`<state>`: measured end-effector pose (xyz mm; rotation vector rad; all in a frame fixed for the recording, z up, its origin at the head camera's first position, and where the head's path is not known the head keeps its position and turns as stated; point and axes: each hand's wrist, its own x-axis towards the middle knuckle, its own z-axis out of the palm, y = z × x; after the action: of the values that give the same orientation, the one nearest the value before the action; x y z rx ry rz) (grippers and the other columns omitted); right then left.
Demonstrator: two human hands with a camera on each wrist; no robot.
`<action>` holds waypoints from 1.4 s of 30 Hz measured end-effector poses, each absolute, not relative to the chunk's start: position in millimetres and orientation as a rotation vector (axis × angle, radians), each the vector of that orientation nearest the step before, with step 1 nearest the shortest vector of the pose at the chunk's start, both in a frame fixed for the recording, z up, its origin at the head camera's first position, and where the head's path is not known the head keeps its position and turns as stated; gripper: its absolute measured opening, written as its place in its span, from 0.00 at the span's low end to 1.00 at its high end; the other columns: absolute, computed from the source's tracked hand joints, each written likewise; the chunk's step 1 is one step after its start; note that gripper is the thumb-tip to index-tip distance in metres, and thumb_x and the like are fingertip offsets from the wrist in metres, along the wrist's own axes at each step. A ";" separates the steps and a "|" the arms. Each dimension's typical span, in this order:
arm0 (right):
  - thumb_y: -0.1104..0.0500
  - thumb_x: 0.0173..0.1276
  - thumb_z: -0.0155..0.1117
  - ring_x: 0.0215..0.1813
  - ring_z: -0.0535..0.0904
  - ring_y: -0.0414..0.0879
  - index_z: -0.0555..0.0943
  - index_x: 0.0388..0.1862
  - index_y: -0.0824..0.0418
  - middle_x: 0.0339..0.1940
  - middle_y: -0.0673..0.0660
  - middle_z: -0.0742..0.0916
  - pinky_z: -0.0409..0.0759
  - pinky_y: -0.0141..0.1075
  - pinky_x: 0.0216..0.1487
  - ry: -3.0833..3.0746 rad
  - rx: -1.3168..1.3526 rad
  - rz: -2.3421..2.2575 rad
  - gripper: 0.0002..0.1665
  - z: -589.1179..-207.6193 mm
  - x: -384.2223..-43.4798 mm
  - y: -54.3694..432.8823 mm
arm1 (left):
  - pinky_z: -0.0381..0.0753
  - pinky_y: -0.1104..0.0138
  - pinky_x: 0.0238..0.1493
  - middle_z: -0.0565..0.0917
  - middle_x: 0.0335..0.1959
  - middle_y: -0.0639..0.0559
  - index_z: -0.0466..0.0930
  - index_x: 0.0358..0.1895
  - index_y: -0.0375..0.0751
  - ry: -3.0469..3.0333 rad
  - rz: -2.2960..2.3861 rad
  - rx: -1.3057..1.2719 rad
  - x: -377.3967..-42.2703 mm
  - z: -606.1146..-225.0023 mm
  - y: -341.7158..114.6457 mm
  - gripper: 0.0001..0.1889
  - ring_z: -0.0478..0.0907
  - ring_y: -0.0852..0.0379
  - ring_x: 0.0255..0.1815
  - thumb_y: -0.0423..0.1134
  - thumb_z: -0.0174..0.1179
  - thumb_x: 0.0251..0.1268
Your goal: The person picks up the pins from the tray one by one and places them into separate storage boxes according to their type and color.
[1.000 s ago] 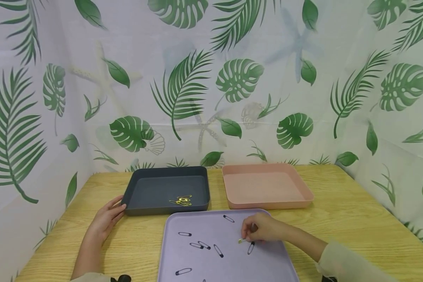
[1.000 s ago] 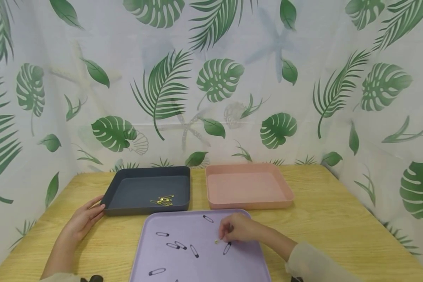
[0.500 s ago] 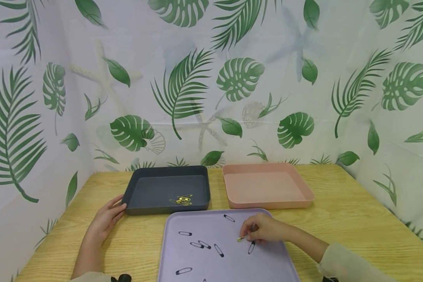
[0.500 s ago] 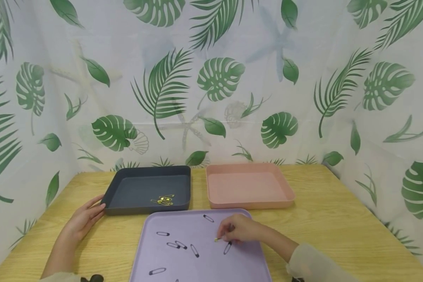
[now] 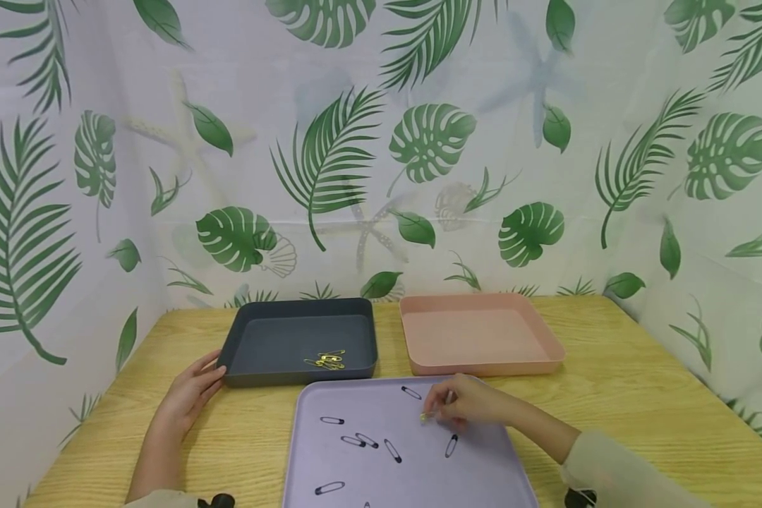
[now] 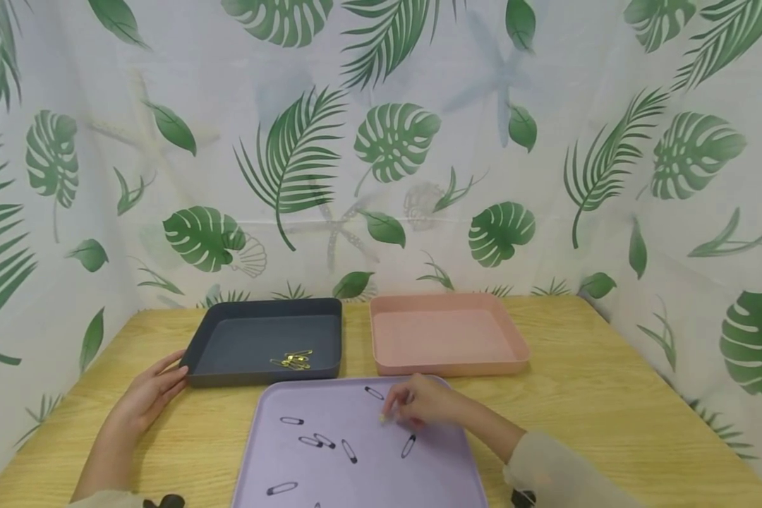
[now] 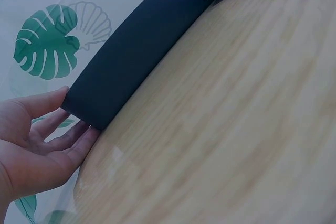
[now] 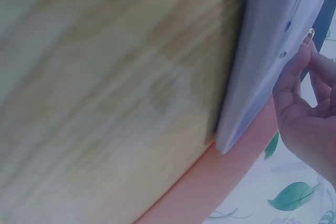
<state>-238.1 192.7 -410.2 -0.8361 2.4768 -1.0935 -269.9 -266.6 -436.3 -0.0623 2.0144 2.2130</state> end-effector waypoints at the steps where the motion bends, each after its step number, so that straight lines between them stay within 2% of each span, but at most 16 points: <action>1: 0.72 0.57 0.60 0.14 0.67 0.38 0.83 0.31 0.59 0.14 0.48 0.75 0.66 0.27 0.15 2.484 -0.839 -1.088 0.10 -408.8 -239.0 191.2 | 0.61 0.69 0.62 0.47 0.70 0.33 0.41 0.72 0.35 2.013 2.216 -0.061 -269.8 -436.1 -266.6 0.32 0.67 0.67 0.55 0.32 0.46 0.71; 7: 0.74 0.57 0.58 0.15 0.68 0.39 0.83 0.32 0.61 0.17 0.49 0.74 0.67 0.28 0.16 2.499 -0.799 -1.100 0.12 -400.8 -245.3 180.5 | 0.61 0.69 0.61 0.47 0.69 0.33 0.41 0.72 0.35 2.016 2.216 -0.049 -269.1 -435.7 -267.0 0.32 0.69 0.70 0.52 0.32 0.46 0.71; 13: 0.73 0.59 0.58 0.16 0.68 0.40 0.84 0.33 0.58 0.16 0.49 0.74 0.67 0.29 0.18 2.510 -0.750 -1.085 0.13 -395.9 -251.8 169.7 | 0.62 0.70 0.61 0.46 0.70 0.33 0.41 0.72 0.36 2.015 2.209 -0.056 -268.5 -435.8 -267.0 0.32 0.68 0.69 0.53 0.32 0.46 0.71; 22: 0.72 0.60 0.58 0.17 0.68 0.40 0.84 0.34 0.64 0.16 0.51 0.75 0.71 0.35 0.21 2.476 -0.676 -1.130 0.09 -382.7 -259.8 149.5 | 0.63 0.70 0.60 0.46 0.70 0.33 0.41 0.72 0.36 2.013 2.208 -0.062 -268.2 -434.4 -266.8 0.32 0.68 0.69 0.53 0.32 0.46 0.71; 31: 0.70 0.61 0.59 0.17 0.69 0.42 0.83 0.34 0.63 0.14 0.52 0.74 0.75 0.39 0.24 2.509 -0.631 -1.131 0.07 -378.6 -268.3 132.1 | 0.63 0.70 0.60 0.47 0.70 0.34 0.41 0.72 0.36 2.019 2.199 -0.067 -268.2 -435.4 -266.3 0.32 0.69 0.70 0.52 0.32 0.46 0.71; 42: 0.70 0.61 0.58 0.17 0.69 0.42 0.84 0.33 0.60 0.15 0.51 0.74 0.67 0.31 0.20 2.515 -0.581 -1.177 0.09 -376.7 -279.6 110.8 | 0.63 0.70 0.60 0.47 0.70 0.33 0.41 0.72 0.36 2.012 2.205 -0.061 -267.4 -434.0 -265.8 0.32 0.69 0.70 0.51 0.32 0.45 0.71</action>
<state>-279.6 110.8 -376.7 -0.5814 2.5149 -1.1766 -267.4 -265.8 -434.0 -0.0610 2.0120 2.2046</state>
